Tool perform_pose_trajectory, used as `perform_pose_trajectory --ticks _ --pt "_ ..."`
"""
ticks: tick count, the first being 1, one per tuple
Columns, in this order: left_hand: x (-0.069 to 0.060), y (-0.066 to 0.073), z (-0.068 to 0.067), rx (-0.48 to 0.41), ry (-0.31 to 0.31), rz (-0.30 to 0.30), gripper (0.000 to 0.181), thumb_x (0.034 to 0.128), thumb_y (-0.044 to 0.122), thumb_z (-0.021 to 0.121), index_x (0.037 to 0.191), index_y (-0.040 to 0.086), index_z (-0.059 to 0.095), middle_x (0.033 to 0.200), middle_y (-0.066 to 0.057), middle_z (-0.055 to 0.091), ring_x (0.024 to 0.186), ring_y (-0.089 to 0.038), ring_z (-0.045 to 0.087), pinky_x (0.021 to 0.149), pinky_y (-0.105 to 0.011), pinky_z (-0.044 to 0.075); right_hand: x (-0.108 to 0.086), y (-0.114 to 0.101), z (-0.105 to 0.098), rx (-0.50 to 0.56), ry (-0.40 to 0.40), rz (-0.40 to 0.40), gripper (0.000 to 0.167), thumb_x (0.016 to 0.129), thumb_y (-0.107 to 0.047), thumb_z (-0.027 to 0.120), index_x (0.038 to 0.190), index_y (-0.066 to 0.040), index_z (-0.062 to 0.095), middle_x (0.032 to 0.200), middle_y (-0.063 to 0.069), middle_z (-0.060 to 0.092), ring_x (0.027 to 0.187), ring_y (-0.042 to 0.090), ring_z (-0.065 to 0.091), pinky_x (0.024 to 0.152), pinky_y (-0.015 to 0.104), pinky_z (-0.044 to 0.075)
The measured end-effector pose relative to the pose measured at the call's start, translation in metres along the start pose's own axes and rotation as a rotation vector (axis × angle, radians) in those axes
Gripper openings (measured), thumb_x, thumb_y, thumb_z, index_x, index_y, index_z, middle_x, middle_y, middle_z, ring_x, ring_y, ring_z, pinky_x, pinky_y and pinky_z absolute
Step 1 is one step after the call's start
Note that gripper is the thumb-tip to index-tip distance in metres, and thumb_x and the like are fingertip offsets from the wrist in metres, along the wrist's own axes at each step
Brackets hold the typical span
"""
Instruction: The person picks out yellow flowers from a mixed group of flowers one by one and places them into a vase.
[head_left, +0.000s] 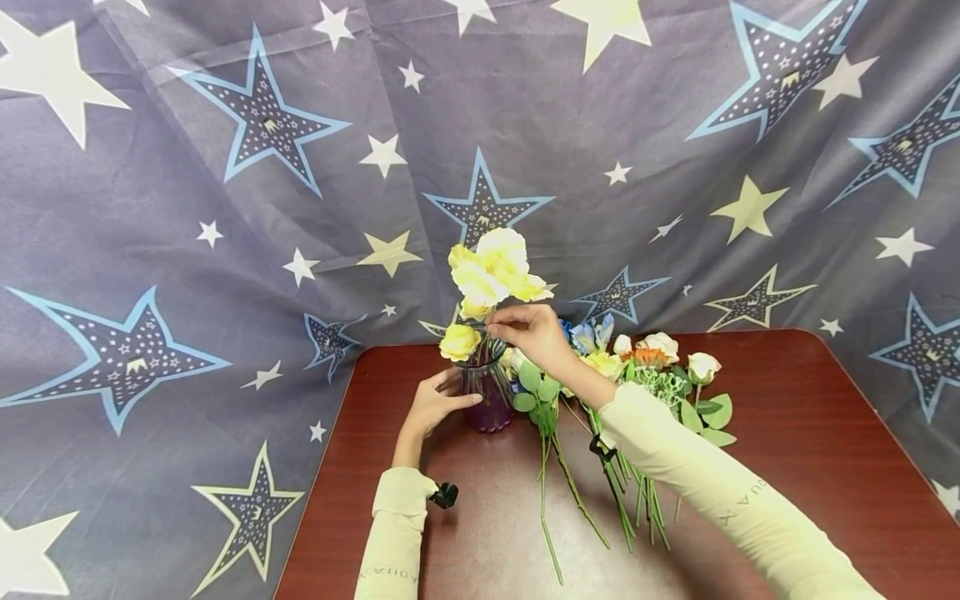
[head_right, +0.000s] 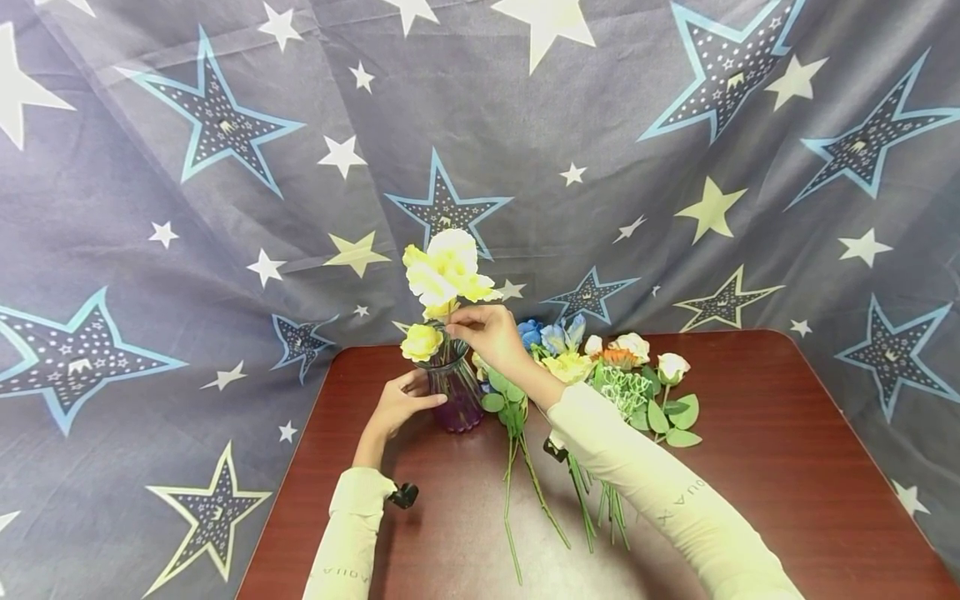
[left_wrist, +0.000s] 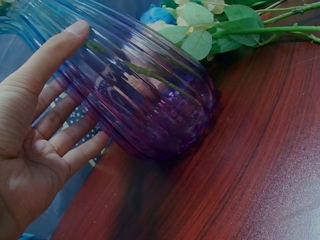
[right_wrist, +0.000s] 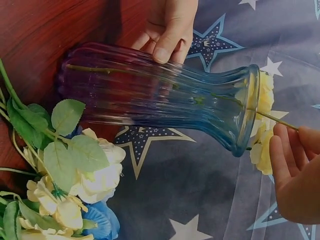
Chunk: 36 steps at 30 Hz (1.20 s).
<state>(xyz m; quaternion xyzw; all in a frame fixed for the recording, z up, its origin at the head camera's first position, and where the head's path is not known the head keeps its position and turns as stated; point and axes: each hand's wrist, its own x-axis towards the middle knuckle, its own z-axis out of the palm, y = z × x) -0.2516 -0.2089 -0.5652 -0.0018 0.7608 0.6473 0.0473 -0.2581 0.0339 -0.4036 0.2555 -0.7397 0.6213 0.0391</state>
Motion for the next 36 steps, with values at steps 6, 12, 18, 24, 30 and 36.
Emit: perform_pose_trajectory --ticks 6,12,18,24,30,36 --pt "0.000 0.000 -0.001 0.017 -0.010 0.008 0.078 0.0768 0.014 0.090 0.144 -0.002 0.053 0.146 -0.025 0.055 0.133 -0.044 0.055 0.108 -0.050 0.049 -0.001 0.001 0.005 -0.004 -0.044 -0.055 0.014 0.093 -0.001 0.072 0.102 0.010 0.076 0.102 0.023 0.076 0.092 0.035 0.075 0.081 0.026 0.061" --pt "-0.001 0.004 -0.001 0.000 -0.014 0.002 0.074 0.0774 0.011 0.089 0.143 -0.001 0.055 0.145 -0.024 0.057 0.133 -0.041 0.056 0.109 -0.049 0.049 -0.002 0.002 0.008 0.004 -0.085 -0.019 0.016 0.094 -0.002 0.070 0.103 0.010 0.075 0.104 0.024 0.075 0.094 0.038 0.074 0.084 0.027 0.060" --pt "0.000 0.000 -0.001 0.004 -0.003 -0.006 0.076 0.0761 0.012 0.090 0.143 0.001 0.056 0.144 -0.022 0.058 0.133 -0.041 0.056 0.108 -0.050 0.049 -0.004 0.000 0.012 -0.037 -0.088 -0.039 0.016 0.094 -0.002 0.070 0.104 0.010 0.075 0.103 0.024 0.075 0.093 0.037 0.074 0.084 0.031 0.061" --pt "0.000 0.000 -0.001 0.002 -0.008 -0.009 0.075 0.0775 0.010 0.089 0.144 0.001 0.055 0.145 -0.022 0.057 0.134 -0.041 0.055 0.109 -0.050 0.048 -0.004 -0.001 0.015 -0.138 -0.081 -0.057 0.014 0.093 -0.005 0.073 0.102 0.005 0.076 0.096 0.020 0.077 0.088 0.031 0.075 0.084 0.037 0.062" --pt "0.000 0.000 -0.001 -0.012 -0.029 0.000 0.075 0.0795 0.009 0.087 0.146 0.001 0.053 0.147 -0.023 0.055 0.137 -0.041 0.052 0.112 -0.051 0.045 -0.005 -0.002 0.019 -0.238 -0.077 0.067 0.014 0.092 -0.014 0.076 0.098 -0.002 0.078 0.087 0.015 0.076 0.065 0.012 0.056 0.065 0.024 0.047" --pt "0.000 0.001 -0.001 -0.004 -0.029 0.009 0.073 0.0783 0.009 0.088 0.144 0.002 0.056 0.145 -0.022 0.057 0.135 -0.038 0.054 0.112 -0.049 0.046 -0.005 -0.003 0.022 -0.294 -0.093 0.107 0.016 0.092 -0.012 0.077 0.107 -0.008 0.080 0.101 0.011 0.079 0.080 0.016 0.071 0.070 0.027 0.054"
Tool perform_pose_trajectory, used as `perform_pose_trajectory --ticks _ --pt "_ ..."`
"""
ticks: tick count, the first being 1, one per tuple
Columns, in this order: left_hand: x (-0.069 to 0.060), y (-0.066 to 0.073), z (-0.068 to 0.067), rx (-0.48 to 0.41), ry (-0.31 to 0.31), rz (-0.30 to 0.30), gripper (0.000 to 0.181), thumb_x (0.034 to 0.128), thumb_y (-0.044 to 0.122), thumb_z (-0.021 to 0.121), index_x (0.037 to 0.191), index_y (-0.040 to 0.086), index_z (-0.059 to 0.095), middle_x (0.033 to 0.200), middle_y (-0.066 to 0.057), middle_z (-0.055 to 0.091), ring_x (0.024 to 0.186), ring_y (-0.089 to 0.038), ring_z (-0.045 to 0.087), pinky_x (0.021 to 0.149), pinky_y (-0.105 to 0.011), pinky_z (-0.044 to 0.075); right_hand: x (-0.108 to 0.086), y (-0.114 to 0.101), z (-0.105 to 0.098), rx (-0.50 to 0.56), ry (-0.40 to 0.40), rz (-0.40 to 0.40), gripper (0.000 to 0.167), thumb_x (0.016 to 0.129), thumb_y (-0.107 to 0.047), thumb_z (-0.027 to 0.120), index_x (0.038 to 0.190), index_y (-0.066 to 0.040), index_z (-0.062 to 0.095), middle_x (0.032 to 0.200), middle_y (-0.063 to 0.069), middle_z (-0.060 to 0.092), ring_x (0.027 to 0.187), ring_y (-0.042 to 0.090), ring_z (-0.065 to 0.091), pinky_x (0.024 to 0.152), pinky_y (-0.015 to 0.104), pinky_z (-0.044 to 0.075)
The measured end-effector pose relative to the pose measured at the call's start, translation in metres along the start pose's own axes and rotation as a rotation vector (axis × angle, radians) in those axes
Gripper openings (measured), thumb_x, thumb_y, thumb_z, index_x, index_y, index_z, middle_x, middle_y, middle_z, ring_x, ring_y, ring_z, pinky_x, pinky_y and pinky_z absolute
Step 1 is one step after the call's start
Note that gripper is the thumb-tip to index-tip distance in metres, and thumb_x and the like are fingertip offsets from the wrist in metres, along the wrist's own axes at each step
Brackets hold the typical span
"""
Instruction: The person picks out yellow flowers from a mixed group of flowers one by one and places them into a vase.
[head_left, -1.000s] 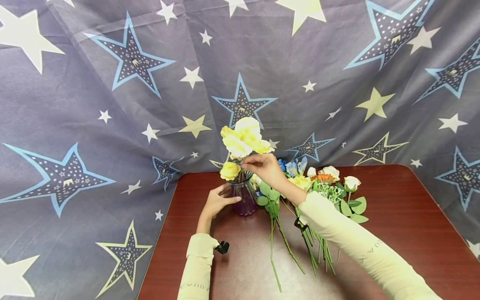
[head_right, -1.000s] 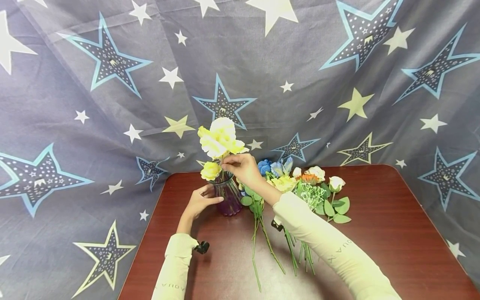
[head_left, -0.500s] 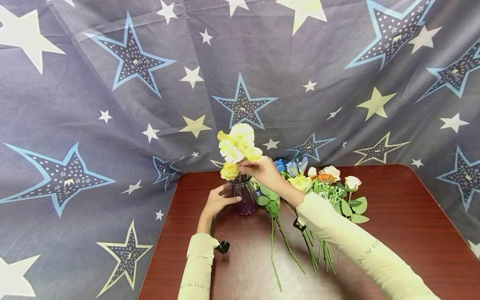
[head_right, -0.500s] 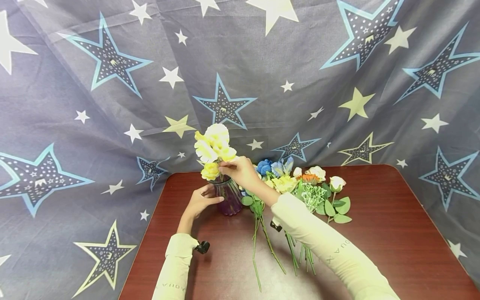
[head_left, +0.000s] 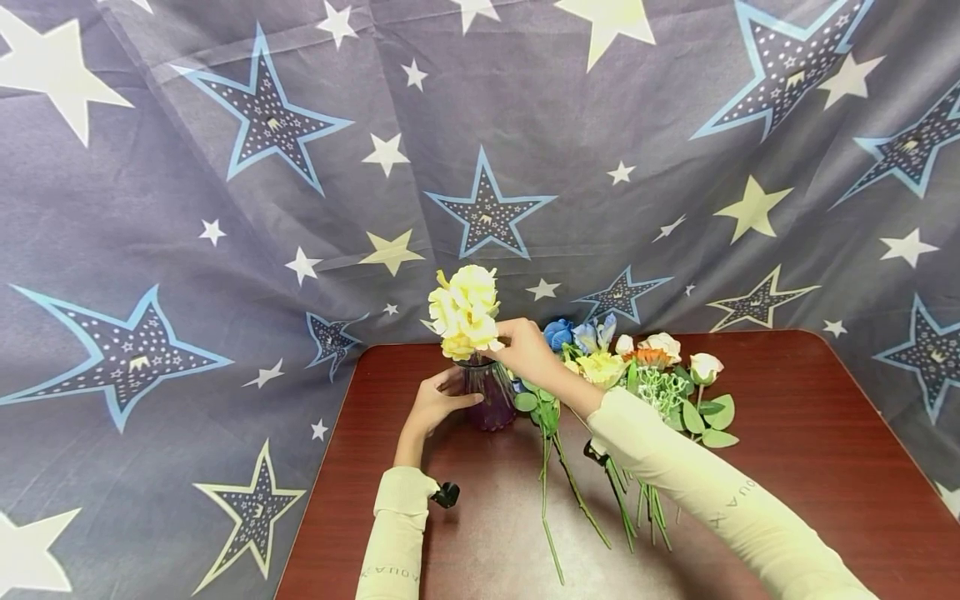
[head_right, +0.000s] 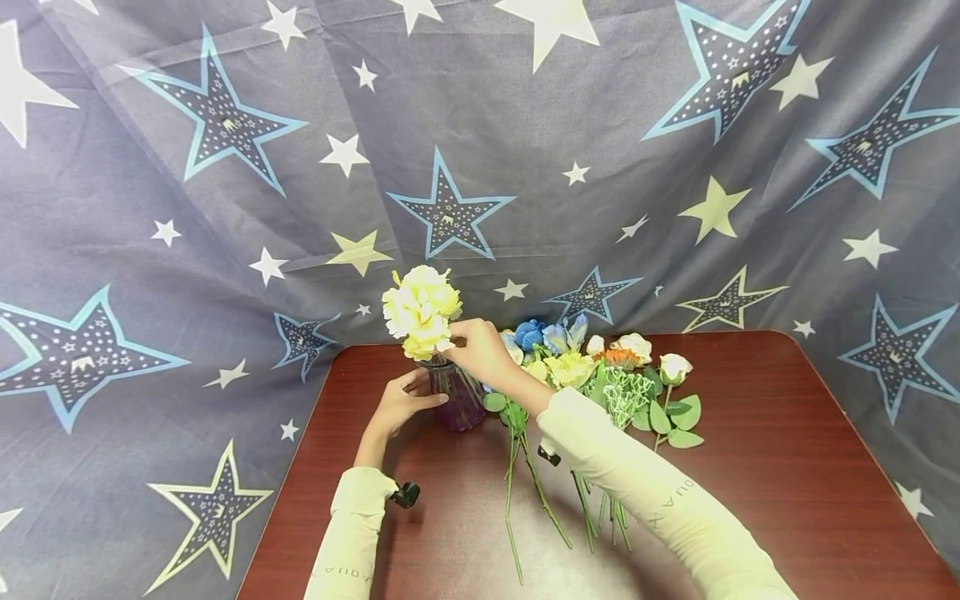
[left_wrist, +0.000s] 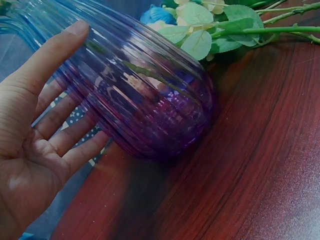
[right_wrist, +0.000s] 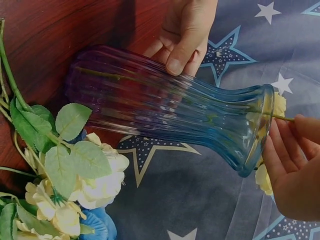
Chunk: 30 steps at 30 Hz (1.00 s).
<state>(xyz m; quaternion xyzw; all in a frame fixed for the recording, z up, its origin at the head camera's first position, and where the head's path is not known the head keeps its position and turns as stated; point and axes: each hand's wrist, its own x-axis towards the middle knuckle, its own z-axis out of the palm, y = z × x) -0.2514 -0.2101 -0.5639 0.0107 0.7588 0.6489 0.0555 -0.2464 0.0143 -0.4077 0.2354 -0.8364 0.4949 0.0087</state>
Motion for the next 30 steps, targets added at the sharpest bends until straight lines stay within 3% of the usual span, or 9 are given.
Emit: perform_pose_trajectory --ticks 6,12,17,21,30 --pt "-0.0012 0.0000 -0.0003 0.017 0.021 -0.001 0.074 0.0767 0.012 0.090 0.143 0.003 0.057 0.144 -0.020 0.059 0.133 -0.038 0.056 0.110 -0.048 0.048 0.0015 -0.0007 0.0025 -0.036 -0.004 -0.010 0.019 0.091 -0.012 0.077 0.109 -0.008 0.080 0.106 0.011 0.079 0.093 0.023 0.075 0.075 0.031 0.059" --pt "-0.0007 -0.0009 -0.0003 0.016 0.018 0.006 0.074 0.0770 0.010 0.089 0.143 0.004 0.057 0.144 -0.020 0.059 0.133 -0.037 0.057 0.110 -0.048 0.048 0.0010 -0.0041 0.0023 -0.038 -0.025 0.006 0.020 0.090 -0.004 0.075 0.109 -0.007 0.079 0.105 0.012 0.078 0.090 0.022 0.075 0.072 0.027 0.057" --pt "0.0003 -0.0017 0.0001 0.020 0.012 0.021 0.071 0.0774 0.010 0.089 0.142 0.005 0.058 0.143 -0.020 0.060 0.133 -0.037 0.057 0.109 -0.046 0.050 0.0029 -0.0031 0.0026 -0.078 -0.025 -0.028 0.008 0.088 0.001 0.072 0.086 -0.006 0.075 0.084 0.009 0.076 0.072 0.015 0.067 0.064 0.023 0.048" --pt "-0.0002 -0.0019 0.0002 0.027 0.021 0.029 0.075 0.0774 0.011 0.089 0.144 0.001 0.055 0.143 -0.022 0.059 0.132 -0.038 0.058 0.107 -0.045 0.051 0.0060 -0.0027 0.0035 -0.136 -0.033 -0.065 0.021 0.086 0.002 0.068 0.069 -0.008 0.062 0.070 0.006 0.068 0.062 0.013 0.056 0.060 0.024 0.042" --pt "0.0000 -0.0022 0.0005 0.021 0.021 0.029 0.068 0.0776 0.007 0.088 0.138 -0.001 0.060 0.138 -0.025 0.061 0.130 -0.040 0.059 0.103 -0.045 0.054 0.0073 -0.0035 0.0085 -0.215 -0.044 -0.075 0.007 0.086 -0.003 0.071 0.085 -0.008 0.076 0.085 0.006 0.078 0.079 0.018 0.072 0.071 0.032 0.058"
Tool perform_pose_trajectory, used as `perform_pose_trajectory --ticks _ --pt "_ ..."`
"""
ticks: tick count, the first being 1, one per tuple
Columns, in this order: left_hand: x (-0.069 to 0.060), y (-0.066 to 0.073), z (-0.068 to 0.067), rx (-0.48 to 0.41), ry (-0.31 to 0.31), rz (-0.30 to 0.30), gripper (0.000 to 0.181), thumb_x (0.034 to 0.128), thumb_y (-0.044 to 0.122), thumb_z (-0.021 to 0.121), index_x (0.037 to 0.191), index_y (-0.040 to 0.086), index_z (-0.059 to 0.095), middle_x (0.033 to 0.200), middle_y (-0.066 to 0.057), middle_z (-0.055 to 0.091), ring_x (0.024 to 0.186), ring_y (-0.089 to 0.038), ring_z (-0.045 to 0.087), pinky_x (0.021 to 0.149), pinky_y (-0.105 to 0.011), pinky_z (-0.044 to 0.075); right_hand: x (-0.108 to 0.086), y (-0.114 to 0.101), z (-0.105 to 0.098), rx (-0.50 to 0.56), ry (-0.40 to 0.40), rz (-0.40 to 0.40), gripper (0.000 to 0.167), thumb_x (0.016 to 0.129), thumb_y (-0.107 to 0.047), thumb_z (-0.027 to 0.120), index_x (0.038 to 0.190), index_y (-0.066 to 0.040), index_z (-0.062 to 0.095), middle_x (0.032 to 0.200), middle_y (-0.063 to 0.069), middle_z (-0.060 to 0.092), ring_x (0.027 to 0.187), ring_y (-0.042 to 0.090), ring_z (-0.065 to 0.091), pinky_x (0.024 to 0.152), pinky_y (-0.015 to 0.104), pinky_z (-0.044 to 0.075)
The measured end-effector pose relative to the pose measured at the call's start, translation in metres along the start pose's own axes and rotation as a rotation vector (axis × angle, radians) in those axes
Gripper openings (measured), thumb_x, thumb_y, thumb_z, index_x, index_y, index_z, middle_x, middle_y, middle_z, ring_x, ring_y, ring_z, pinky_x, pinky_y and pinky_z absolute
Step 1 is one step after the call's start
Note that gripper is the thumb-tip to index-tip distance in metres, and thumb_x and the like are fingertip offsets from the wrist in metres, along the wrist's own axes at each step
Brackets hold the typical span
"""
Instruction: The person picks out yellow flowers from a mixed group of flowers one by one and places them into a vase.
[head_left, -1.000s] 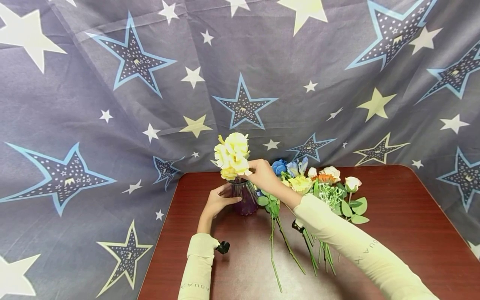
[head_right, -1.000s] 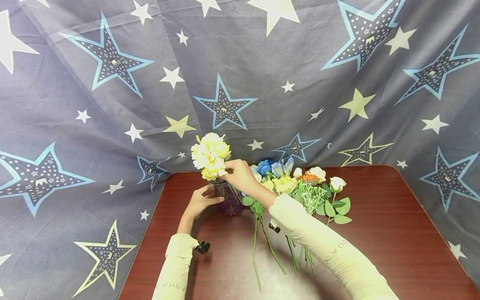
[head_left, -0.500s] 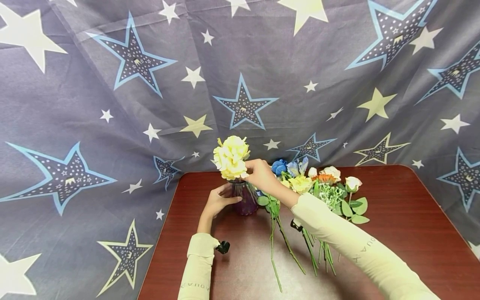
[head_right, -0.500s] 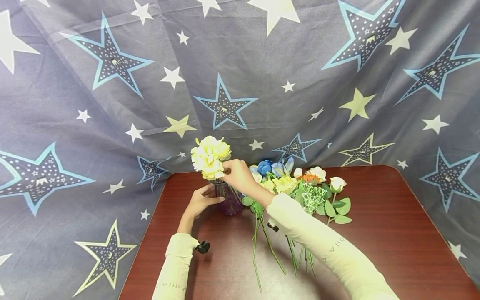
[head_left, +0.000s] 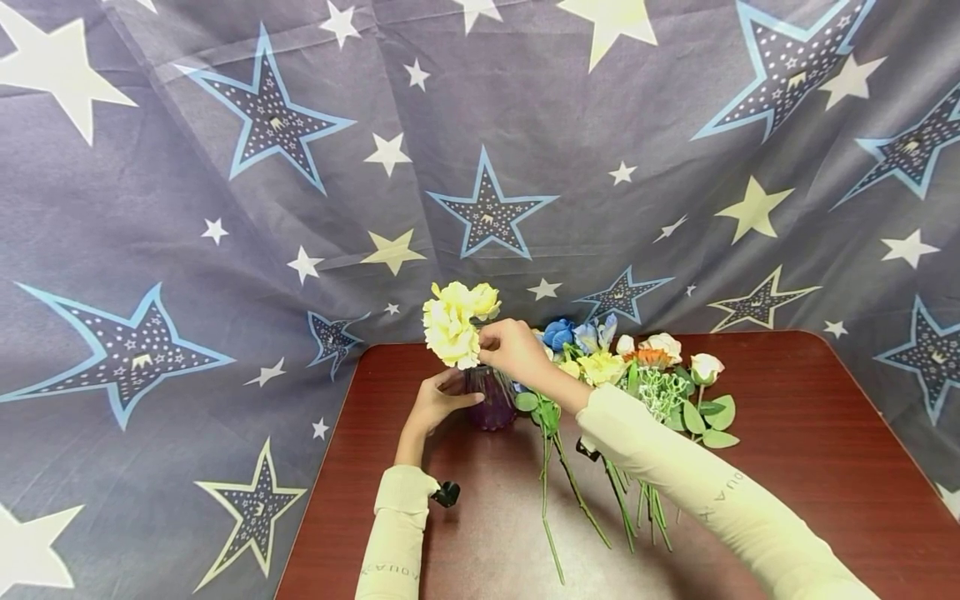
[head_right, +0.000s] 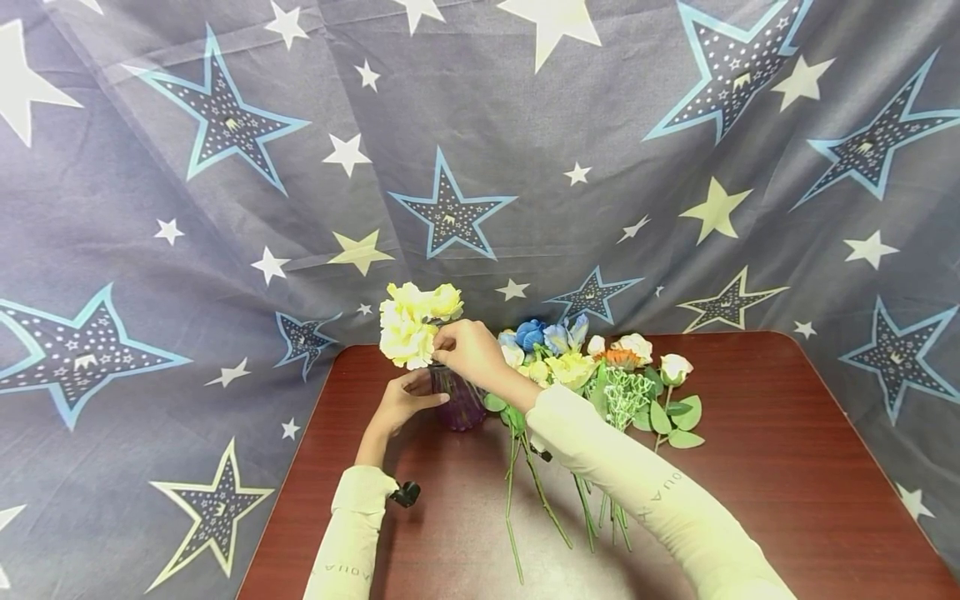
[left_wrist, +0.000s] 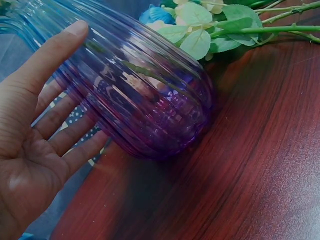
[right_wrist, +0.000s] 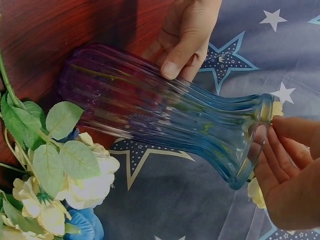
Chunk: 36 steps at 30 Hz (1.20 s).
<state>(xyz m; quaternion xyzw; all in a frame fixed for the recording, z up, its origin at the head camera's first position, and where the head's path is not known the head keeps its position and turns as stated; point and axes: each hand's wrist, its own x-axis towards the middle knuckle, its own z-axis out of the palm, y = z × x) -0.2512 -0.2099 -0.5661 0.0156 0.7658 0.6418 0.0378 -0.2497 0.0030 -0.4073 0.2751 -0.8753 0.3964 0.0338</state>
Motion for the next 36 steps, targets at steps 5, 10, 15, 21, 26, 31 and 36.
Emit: perform_pose_trajectory --ticks 5,10,15,21,26,31,36 --pt "0.0007 -0.0023 -0.0003 -0.031 -0.011 0.060 0.066 0.0762 -0.001 0.087 0.136 0.000 0.060 0.141 -0.023 0.060 0.133 -0.039 0.056 0.105 -0.044 0.052 0.0004 -0.0032 0.0016 -0.003 -0.023 0.007 0.006 0.091 -0.011 0.074 0.093 -0.009 0.080 0.090 0.005 0.079 0.082 0.017 0.073 0.074 0.033 0.060" --pt "-0.0013 -0.0014 -0.0007 -0.082 -0.030 0.110 0.086 0.0745 -0.005 0.087 0.149 0.007 0.045 0.149 -0.024 0.051 0.139 -0.040 0.050 0.111 -0.047 0.047 0.0000 -0.0065 0.0018 -0.029 -0.035 0.011 0.006 0.092 -0.014 0.076 0.092 -0.011 0.081 0.089 0.003 0.079 0.082 0.016 0.073 0.075 0.033 0.060" --pt "-0.0031 0.0005 -0.0006 -0.076 -0.031 0.086 0.085 0.0765 -0.004 0.086 0.150 0.006 0.043 0.149 -0.026 0.050 0.139 -0.041 0.050 0.111 -0.049 0.046 0.0010 -0.0077 0.0030 -0.078 -0.037 0.017 0.005 0.091 -0.016 0.077 0.091 -0.013 0.082 0.089 0.002 0.079 0.081 0.015 0.073 0.073 0.031 0.060" --pt "-0.0027 -0.0004 0.0000 -0.085 -0.033 0.077 0.088 0.0772 -0.003 0.086 0.153 0.008 0.041 0.151 -0.027 0.048 0.140 -0.041 0.049 0.111 -0.049 0.046 0.0015 -0.0077 0.0039 -0.106 -0.035 0.021 0.005 0.091 -0.017 0.077 0.091 -0.014 0.082 0.089 0.000 0.079 0.080 0.015 0.072 0.071 0.031 0.059" --pt "-0.0041 0.0018 0.0002 -0.063 -0.031 0.067 0.090 0.0765 -0.001 0.087 0.153 0.008 0.040 0.153 -0.027 0.046 0.141 -0.040 0.048 0.111 -0.046 0.047 0.0015 -0.0083 0.0049 -0.135 -0.044 0.033 0.006 0.092 -0.019 0.077 0.092 -0.015 0.082 0.091 0.000 0.079 0.081 0.015 0.072 0.072 0.031 0.059" --pt "-0.0039 0.0034 0.0003 -0.042 -0.033 0.055 0.091 0.0754 0.000 0.088 0.153 0.005 0.040 0.153 -0.027 0.046 0.141 -0.039 0.048 0.111 -0.046 0.047 0.0011 -0.0086 0.0063 -0.153 -0.039 0.033 0.007 0.092 -0.019 0.076 0.092 -0.015 0.081 0.092 0.000 0.079 0.083 0.016 0.073 0.073 0.033 0.059" --pt "-0.0027 0.0020 0.0002 -0.043 -0.033 0.048 0.092 0.0754 0.001 0.089 0.153 0.004 0.039 0.153 -0.027 0.045 0.141 -0.038 0.048 0.112 -0.046 0.046 0.0009 -0.0092 0.0066 -0.151 -0.032 0.029 0.007 0.092 -0.018 0.076 0.091 -0.015 0.081 0.091 0.000 0.079 0.082 0.015 0.072 0.072 0.033 0.059"
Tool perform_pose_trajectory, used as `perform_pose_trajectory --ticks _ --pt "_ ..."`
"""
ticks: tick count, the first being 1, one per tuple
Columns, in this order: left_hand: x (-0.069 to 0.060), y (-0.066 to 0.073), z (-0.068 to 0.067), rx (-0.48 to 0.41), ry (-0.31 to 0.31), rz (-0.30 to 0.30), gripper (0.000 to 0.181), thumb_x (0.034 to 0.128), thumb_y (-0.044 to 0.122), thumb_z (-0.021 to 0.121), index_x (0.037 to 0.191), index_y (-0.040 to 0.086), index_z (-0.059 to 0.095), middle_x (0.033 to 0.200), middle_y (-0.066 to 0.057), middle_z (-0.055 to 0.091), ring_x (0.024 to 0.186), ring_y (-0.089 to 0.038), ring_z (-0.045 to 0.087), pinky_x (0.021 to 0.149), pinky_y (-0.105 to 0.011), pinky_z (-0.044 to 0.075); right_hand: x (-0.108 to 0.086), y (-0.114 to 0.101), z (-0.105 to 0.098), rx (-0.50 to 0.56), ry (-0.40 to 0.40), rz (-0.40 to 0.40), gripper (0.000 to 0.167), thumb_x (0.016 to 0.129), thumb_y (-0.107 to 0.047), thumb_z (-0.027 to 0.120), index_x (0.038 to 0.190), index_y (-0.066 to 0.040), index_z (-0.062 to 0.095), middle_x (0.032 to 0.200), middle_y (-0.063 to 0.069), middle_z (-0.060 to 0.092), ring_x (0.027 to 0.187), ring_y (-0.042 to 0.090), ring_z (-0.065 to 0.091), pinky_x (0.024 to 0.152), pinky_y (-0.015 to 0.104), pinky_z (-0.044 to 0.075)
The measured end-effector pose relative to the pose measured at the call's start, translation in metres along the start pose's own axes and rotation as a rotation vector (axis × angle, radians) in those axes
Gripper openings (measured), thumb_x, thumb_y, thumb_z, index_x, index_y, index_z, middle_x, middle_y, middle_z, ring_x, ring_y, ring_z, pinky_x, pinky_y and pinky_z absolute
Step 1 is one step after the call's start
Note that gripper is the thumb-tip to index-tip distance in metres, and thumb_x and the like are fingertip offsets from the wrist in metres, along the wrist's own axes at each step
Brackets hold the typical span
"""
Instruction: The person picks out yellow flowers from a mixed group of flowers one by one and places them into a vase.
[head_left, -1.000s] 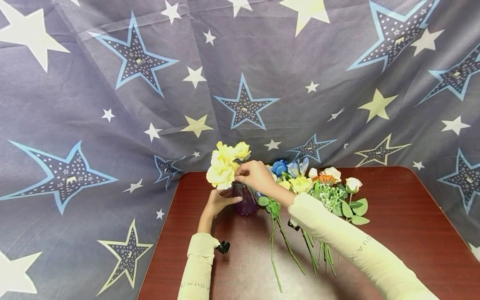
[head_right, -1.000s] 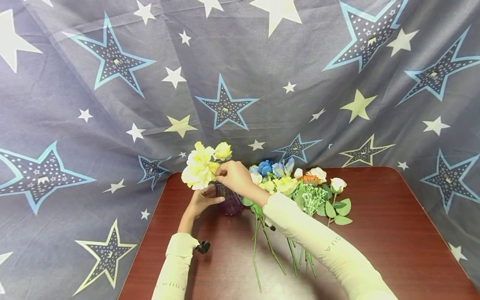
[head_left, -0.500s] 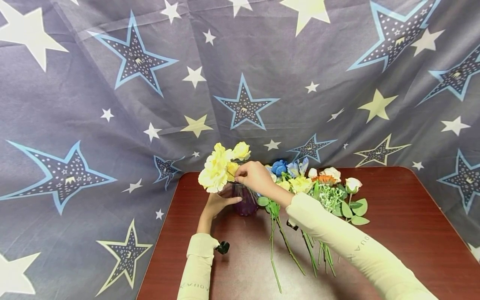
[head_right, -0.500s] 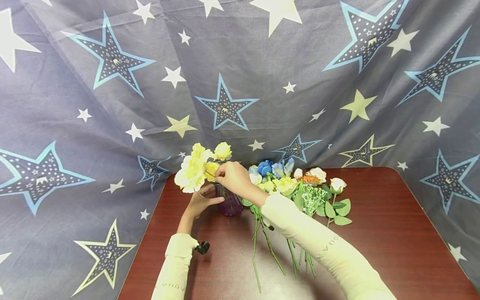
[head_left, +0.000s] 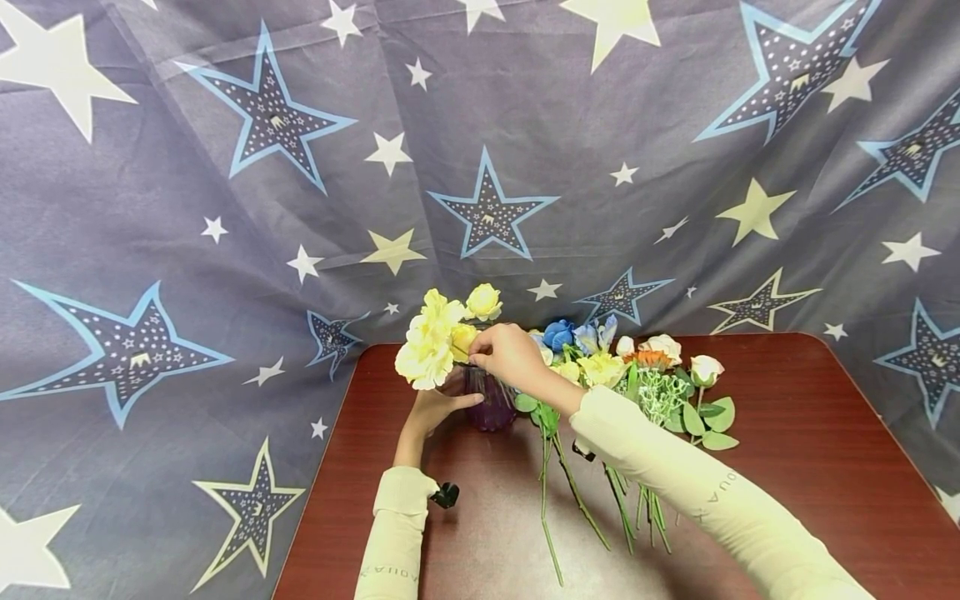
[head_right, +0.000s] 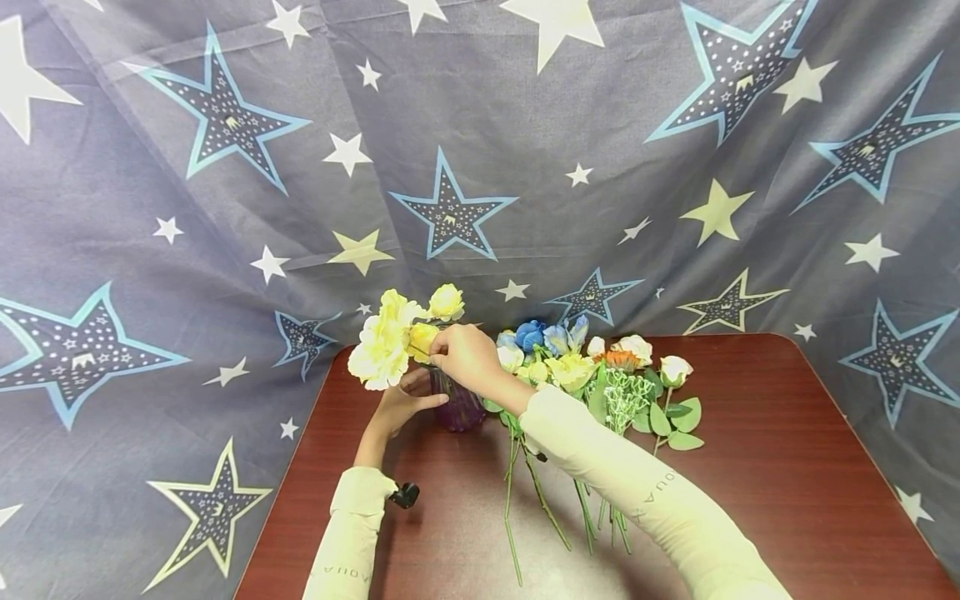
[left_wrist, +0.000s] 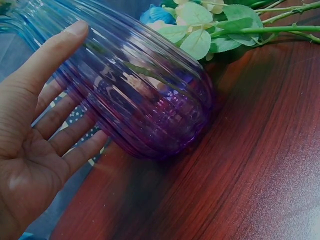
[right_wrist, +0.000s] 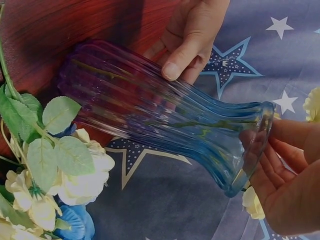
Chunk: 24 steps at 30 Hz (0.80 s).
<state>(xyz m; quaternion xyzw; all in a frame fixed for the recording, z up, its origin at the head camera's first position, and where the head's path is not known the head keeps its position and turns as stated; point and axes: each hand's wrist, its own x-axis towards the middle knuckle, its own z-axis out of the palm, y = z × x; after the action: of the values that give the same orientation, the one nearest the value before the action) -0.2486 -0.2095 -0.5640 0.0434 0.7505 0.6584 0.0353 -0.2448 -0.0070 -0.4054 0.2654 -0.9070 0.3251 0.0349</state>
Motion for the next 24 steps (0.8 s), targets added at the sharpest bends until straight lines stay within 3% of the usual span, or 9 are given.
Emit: perform_pose_trajectory --ticks 9,13,15,17,21,24 --pt "0.001 -0.002 -0.001 0.023 -0.013 -0.002 0.089 0.0773 0.006 0.089 0.152 0.004 0.041 0.155 -0.022 0.046 0.142 -0.036 0.048 0.113 -0.045 0.045 0.000 -0.002 -0.001 0.004 -0.002 0.012 0.006 0.091 -0.018 0.077 0.091 -0.014 0.082 0.091 0.000 0.079 0.083 0.016 0.073 0.073 0.033 0.059" --pt "0.005 0.001 -0.001 0.077 -0.043 0.154 0.092 0.0771 0.001 0.088 0.155 0.010 0.039 0.158 -0.013 0.044 0.147 -0.027 0.041 0.120 -0.037 0.037 0.000 -0.002 0.000 -0.016 0.009 0.021 0.014 0.091 -0.018 0.077 0.078 -0.014 0.077 0.081 0.001 0.077 0.070 0.013 0.067 0.059 0.025 0.050" --pt "0.008 0.002 -0.001 0.115 -0.046 0.248 0.097 0.0753 -0.001 0.088 0.157 0.014 0.037 0.160 -0.007 0.043 0.148 -0.019 0.038 0.122 -0.029 0.033 0.000 -0.002 0.000 -0.032 0.015 0.023 0.028 0.090 -0.018 0.078 0.065 -0.015 0.066 0.071 0.002 0.072 0.061 0.011 0.058 0.053 0.022 0.040" --pt "0.010 0.003 -0.001 0.137 -0.035 0.304 0.104 0.0726 -0.002 0.089 0.159 0.016 0.034 0.161 -0.003 0.041 0.147 -0.009 0.036 0.120 -0.020 0.030 0.000 -0.001 0.000 -0.044 0.018 0.023 0.042 0.090 -0.017 0.077 0.058 -0.017 0.050 0.061 0.002 0.062 0.055 0.010 0.048 0.051 0.021 0.032" --pt "0.011 0.002 -0.001 0.150 -0.016 0.318 0.112 0.0687 -0.006 0.091 0.160 0.015 0.031 0.162 -0.003 0.040 0.143 0.002 0.035 0.115 -0.009 0.028 0.000 -0.001 0.000 -0.053 0.024 0.013 0.052 0.089 -0.014 0.076 0.056 -0.020 0.036 0.056 0.000 0.053 0.054 0.009 0.043 0.051 0.021 0.028" --pt "0.012 0.001 0.000 0.140 -0.021 0.320 0.113 0.0683 -0.007 0.090 0.161 0.013 0.028 0.163 -0.006 0.039 0.145 -0.002 0.034 0.116 -0.011 0.027 -0.001 -0.001 0.000 -0.049 0.027 0.016 0.052 0.089 -0.015 0.077 0.056 -0.020 0.037 0.060 0.001 0.062 0.055 0.008 0.050 0.051 0.020 0.031"
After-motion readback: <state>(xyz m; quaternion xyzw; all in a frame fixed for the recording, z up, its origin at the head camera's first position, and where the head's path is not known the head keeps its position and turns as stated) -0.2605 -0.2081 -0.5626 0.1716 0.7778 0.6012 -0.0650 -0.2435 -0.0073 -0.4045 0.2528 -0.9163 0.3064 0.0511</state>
